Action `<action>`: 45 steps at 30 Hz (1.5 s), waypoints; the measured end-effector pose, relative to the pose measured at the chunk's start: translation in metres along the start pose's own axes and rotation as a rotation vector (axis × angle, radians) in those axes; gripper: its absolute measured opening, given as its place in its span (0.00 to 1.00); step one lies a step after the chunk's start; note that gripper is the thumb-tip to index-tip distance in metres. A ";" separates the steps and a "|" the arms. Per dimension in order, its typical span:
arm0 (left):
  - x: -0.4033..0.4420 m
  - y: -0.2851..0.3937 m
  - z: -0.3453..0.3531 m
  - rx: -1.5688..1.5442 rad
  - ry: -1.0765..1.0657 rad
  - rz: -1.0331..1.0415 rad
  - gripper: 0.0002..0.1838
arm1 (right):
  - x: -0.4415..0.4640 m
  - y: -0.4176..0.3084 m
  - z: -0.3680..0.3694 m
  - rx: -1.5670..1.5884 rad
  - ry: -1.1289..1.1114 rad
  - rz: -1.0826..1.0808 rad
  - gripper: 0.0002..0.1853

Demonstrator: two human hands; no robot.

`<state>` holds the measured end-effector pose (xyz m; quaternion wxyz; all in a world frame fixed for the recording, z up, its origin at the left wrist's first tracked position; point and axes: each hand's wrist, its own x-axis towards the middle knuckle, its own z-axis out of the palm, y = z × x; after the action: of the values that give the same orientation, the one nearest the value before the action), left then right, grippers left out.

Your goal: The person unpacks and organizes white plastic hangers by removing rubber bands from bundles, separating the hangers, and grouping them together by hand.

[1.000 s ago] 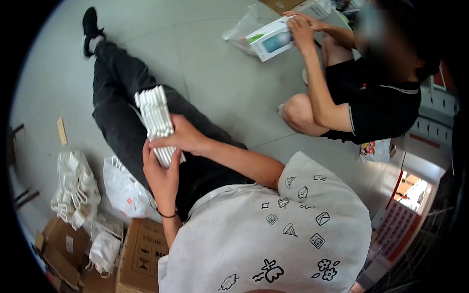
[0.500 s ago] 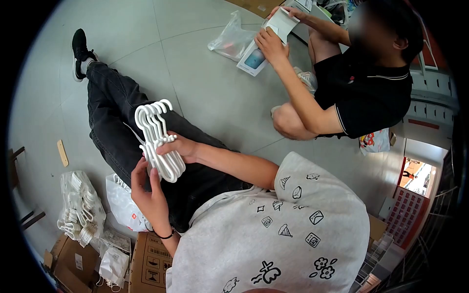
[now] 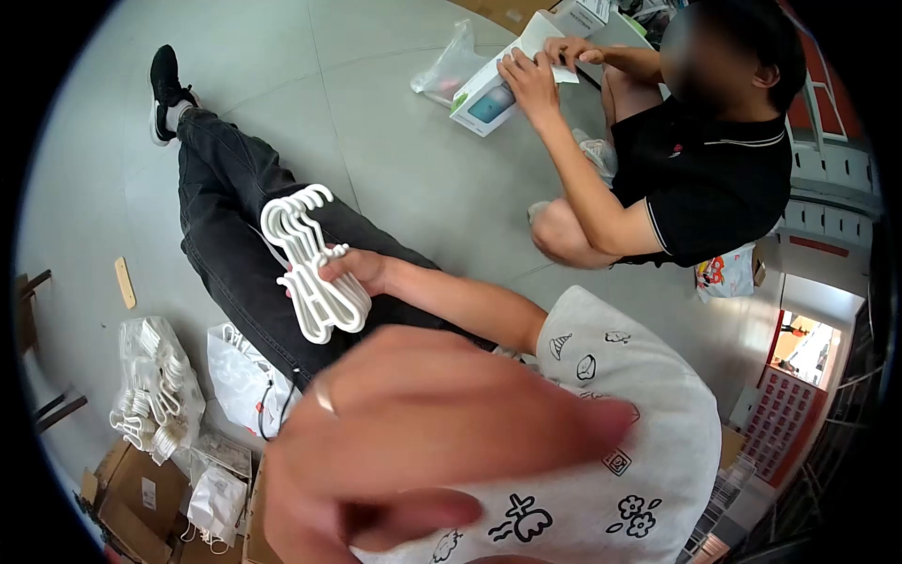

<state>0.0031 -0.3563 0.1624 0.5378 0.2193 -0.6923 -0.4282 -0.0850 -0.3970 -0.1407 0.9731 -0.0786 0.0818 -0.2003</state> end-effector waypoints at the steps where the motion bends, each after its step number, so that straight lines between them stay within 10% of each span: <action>1: 0.005 -0.007 0.004 -0.039 -0.009 0.044 0.21 | 0.000 0.001 0.000 -0.005 -0.001 -0.001 0.31; 16: 0.020 -0.034 0.002 -0.228 -0.096 0.205 0.12 | -0.002 0.002 -0.006 -0.051 -0.016 -0.001 0.29; 28: -0.118 -0.174 -0.154 0.649 0.657 -0.629 0.15 | -0.004 0.000 0.001 -0.007 -0.006 0.015 0.29; 45: -0.147 -0.209 -0.132 0.767 0.775 -0.536 0.13 | -0.002 0.003 -0.005 -0.035 -0.028 0.001 0.32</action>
<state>0.1417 -0.4030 -0.0856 0.5068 0.7042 -0.4715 -0.1578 -0.0868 -0.3937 -0.1460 0.9728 -0.0983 0.0717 -0.1971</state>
